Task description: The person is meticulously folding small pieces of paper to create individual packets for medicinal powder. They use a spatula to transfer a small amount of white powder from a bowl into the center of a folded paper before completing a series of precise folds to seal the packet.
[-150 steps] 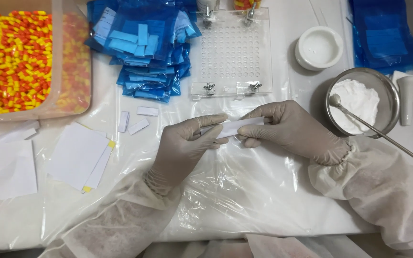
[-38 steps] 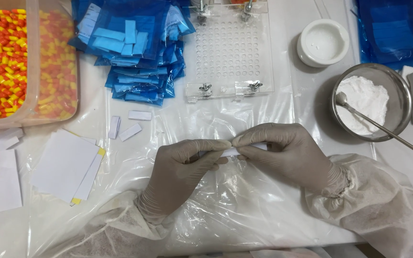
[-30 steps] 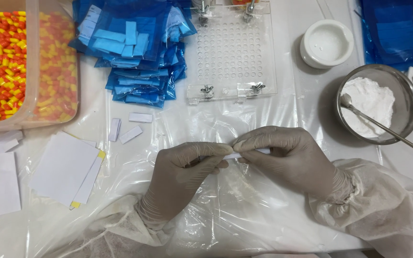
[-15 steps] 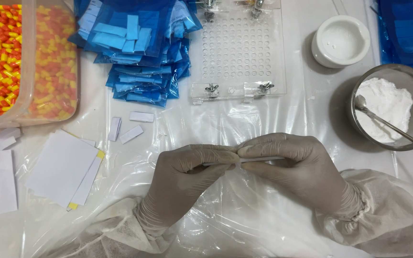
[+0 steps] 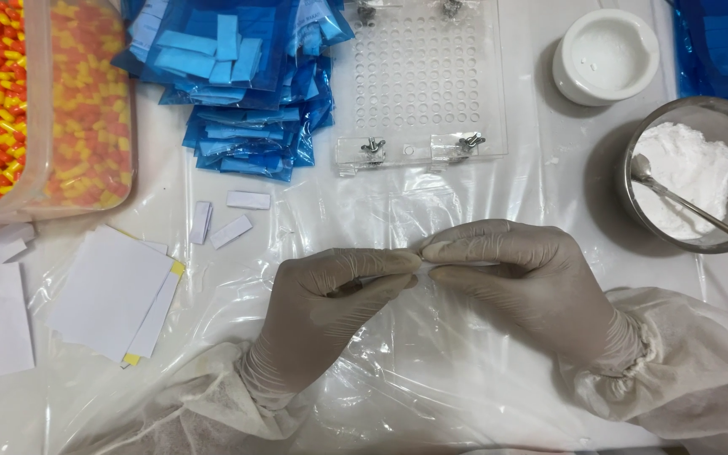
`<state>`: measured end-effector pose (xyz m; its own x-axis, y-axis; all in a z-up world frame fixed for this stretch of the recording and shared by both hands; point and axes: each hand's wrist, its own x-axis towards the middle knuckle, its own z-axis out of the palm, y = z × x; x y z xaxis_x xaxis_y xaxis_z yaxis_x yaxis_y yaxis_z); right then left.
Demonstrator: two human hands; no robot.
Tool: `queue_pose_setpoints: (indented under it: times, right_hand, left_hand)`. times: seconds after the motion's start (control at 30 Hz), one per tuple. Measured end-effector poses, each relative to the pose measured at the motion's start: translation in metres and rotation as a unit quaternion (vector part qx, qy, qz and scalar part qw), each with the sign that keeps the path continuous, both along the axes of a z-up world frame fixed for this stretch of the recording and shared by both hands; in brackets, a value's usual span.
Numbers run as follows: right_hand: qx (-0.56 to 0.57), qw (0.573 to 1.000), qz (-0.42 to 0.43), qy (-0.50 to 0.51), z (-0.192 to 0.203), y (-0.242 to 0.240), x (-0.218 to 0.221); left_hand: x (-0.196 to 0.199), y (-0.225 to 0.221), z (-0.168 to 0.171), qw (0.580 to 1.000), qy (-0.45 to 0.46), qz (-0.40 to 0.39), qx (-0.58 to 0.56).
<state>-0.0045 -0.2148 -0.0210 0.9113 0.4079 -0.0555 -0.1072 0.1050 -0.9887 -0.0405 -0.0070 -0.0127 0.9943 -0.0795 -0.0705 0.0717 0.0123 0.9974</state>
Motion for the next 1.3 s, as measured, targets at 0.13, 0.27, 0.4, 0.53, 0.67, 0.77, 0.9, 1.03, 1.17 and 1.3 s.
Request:
queue_pose_setpoints:
  times: [0.13,0.27,0.4,0.53,0.67,0.77,0.9,1.03,1.17,1.3]
  right_hand:
    - [-0.032,0.997,0.031,-0.056,0.003,0.001,0.002]
    - [-0.012,1.0,0.015,-0.024,0.002,0.002,0.005]
    - [0.002,0.999,0.009,-0.032,-0.002,0.004,0.008]
    - [-0.029,0.997,0.024,-0.064,0.007,0.014,0.011]
    - [-0.092,0.992,-0.047,-0.075,0.013,0.022,0.015]
    - [-0.078,0.994,-0.056,-0.05,0.015,0.021,0.017]
    - [-0.044,0.996,-0.071,-0.008,0.011,0.019,0.018]
    - [-0.046,0.996,-0.078,0.007,0.014,0.016,0.019]
    - [-0.037,0.996,-0.08,0.016,0.017,0.018,0.023]
    - [-0.042,0.996,-0.078,0.022,0.012,0.018,0.022]
  left_hand:
    - [0.001,0.003,-0.005,0.999,-0.004,-0.001,0.033]
    - [0.002,0.003,-0.003,0.999,-0.005,-0.016,-0.028]
    - [0.006,0.003,0.001,0.998,0.047,-0.002,-0.05]
    - [0.009,0.001,-0.003,0.996,0.036,0.005,-0.079]
    - [0.018,0.0,0.007,0.996,0.085,0.033,0.015]
    - [0.02,-0.003,0.013,0.995,0.081,0.043,0.025]
    - [0.021,-0.003,0.019,0.996,0.064,0.062,0.024]
    - [0.021,-0.009,0.03,0.993,0.075,0.083,0.043]
    - [0.022,-0.007,0.025,0.992,0.087,0.093,0.014]
    - [0.019,-0.006,0.021,0.99,0.105,0.092,0.015]
